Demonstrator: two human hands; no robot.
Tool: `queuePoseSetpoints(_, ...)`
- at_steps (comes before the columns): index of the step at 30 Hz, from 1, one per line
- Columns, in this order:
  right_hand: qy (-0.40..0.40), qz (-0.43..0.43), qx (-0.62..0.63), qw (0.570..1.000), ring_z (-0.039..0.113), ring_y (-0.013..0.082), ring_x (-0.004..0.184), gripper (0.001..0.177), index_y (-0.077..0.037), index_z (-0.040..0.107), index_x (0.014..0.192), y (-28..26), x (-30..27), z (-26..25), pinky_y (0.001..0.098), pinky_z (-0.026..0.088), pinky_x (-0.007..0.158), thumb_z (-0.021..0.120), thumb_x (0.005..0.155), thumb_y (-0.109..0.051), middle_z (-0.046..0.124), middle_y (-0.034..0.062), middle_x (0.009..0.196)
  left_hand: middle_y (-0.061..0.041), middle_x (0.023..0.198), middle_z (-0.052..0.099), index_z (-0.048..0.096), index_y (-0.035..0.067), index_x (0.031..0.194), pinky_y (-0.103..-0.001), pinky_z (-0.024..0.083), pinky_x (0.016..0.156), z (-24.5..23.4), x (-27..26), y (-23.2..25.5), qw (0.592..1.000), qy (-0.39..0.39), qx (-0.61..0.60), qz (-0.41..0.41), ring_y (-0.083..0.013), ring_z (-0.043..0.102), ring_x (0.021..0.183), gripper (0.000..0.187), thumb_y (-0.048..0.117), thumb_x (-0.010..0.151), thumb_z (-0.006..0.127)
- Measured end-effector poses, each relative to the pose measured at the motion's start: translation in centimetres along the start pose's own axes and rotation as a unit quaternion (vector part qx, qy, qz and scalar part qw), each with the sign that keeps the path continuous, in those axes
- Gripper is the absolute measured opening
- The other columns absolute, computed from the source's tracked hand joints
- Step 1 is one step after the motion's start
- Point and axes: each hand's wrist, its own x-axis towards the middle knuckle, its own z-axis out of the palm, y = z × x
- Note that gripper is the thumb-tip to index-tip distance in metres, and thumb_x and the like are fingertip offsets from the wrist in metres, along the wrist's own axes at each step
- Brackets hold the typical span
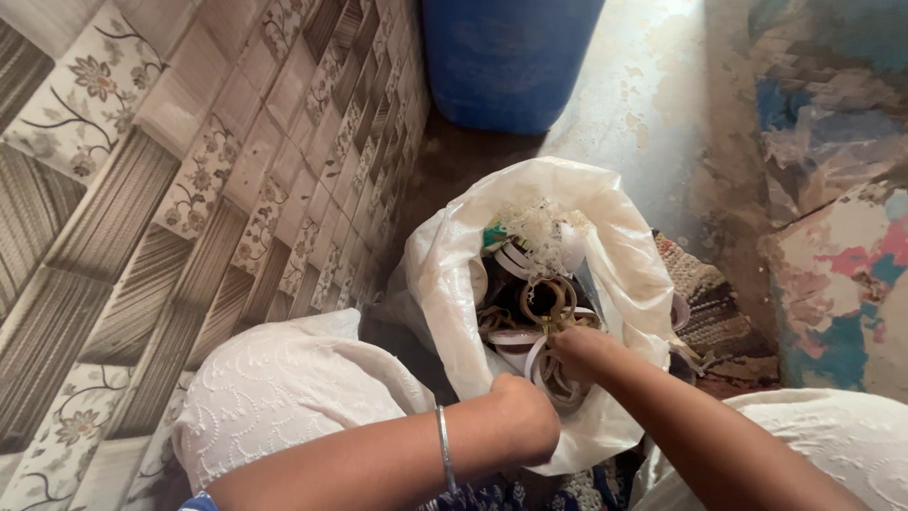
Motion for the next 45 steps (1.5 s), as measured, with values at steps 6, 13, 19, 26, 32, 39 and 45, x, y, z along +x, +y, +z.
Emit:
queuePoseSetpoints(6, -0.026, -0.024, 0.014, 0.999, 0.061, 0.0382, 0.119, 0.08, -0.012, 0.033, 0.151, -3.9, 0.6, -0.1, 0.0482, 0.054, 0.093, 0.07, 0.081, -0.014, 0.04, 0.0206, 0.151, -0.002, 0.122, 0.076, 0.077, 0.023, 0.122, -0.045, 0.051, 0.089, -1.5, -1.1, 0.1, 0.998, -0.062, 0.016, -0.008, -0.0271, 0.073, 0.112, 0.04, 0.046, 0.091, 0.069)
queuePoseSetpoints(13, -0.049, -0.012, 0.019, 0.999, 0.067, 0.0378, 0.113, 0.066, -0.007, 0.041, 0.145, -5.2, 0.4, -0.7, 0.0459, 0.056, 0.09, 0.068, 0.087, -0.019, 0.054, 0.0218, 0.141, -0.004, 0.127, 0.074, 0.079, 0.023, 0.121, -0.046, 0.048, 0.092, -0.3, -0.4, 0.0, 1.0, -0.011, 0.011, -0.002, -0.0279, 0.07, 0.117, 0.037, 0.025, 0.085, 0.076)
queuePoseSetpoints(19, -0.017, 0.055, -0.026, 0.998, 0.073, 0.0334, 0.099, 0.033, -0.015, 0.063, 0.121, -3.5, -0.3, -2.1, 0.0458, 0.059, 0.081, 0.063, 0.089, -0.02, 0.074, 0.0116, 0.105, -0.004, 0.128, 0.074, 0.079, 0.02, 0.121, -0.048, 0.046, 0.094, -1.0, -0.6, 0.1, 1.0, -0.026, 0.012, -0.003, -0.0275, 0.07, 0.117, 0.036, 0.026, 0.086, 0.074)
queuePoseSetpoints(26, 0.042, 0.117, 0.0, 0.992, 0.073, 0.0334, 0.098, 0.033, -0.01, 0.063, 0.115, -0.7, -1.3, -3.0, 0.0472, 0.06, 0.08, 0.067, 0.083, -0.021, 0.075, 0.0127, 0.101, -0.003, 0.126, 0.075, 0.08, 0.019, 0.119, -0.05, 0.046, 0.091, -1.4, -1.4, -0.2, 1.0, -0.02, 0.013, 0.014, -0.0275, 0.072, 0.114, 0.035, 0.025, 0.085, 0.073)
queuePoseSetpoints(32, 0.08, 0.046, -0.002, 0.996, 0.068, 0.0341, 0.104, 0.043, -0.009, 0.06, 0.121, -1.8, -3.0, -2.0, 0.045, 0.059, 0.083, 0.068, 0.078, -0.014, 0.065, 0.0142, 0.114, -0.003, 0.126, 0.074, 0.08, 0.019, 0.118, -0.051, 0.047, 0.09, -1.2, -1.8, -0.2, 1.0, 0.005, 0.017, 0.02, -0.0267, 0.071, 0.115, 0.036, 0.021, 0.083, 0.075)
queuePoseSetpoints(39, 0.225, -0.103, 0.056, 0.967, 0.062, 0.0394, 0.106, 0.043, -0.003, 0.063, 0.118, -3.7, 2.1, 0.1, 0.0478, 0.054, 0.086, 0.066, 0.076, -0.01, 0.062, 0.0186, 0.113, -0.006, 0.125, 0.077, 0.081, 0.015, 0.116, -0.048, 0.05, 0.088, -2.5, -2.2, -0.6, 0.998, 0.063, -0.026, 0.019, -0.0279, 0.074, 0.112, 0.031, 0.018, 0.087, 0.072)
queuePoseSetpoints(45, 0.123, 0.038, 0.146, 0.981, 0.058, 0.0448, 0.114, 0.054, -0.008, 0.051, 0.136, -6.1, 10.3, 0.8, 0.0529, 0.051, 0.094, 0.063, 0.085, -0.014, 0.053, 0.0261, 0.129, -0.005, 0.121, 0.075, 0.079, 0.017, 0.116, -0.046, 0.045, 0.092, -5.1, -5.2, -1.9, 0.999, 0.032, -0.017, -0.019, -0.0264, 0.07, 0.112, 0.033, 0.017, 0.082, 0.078)
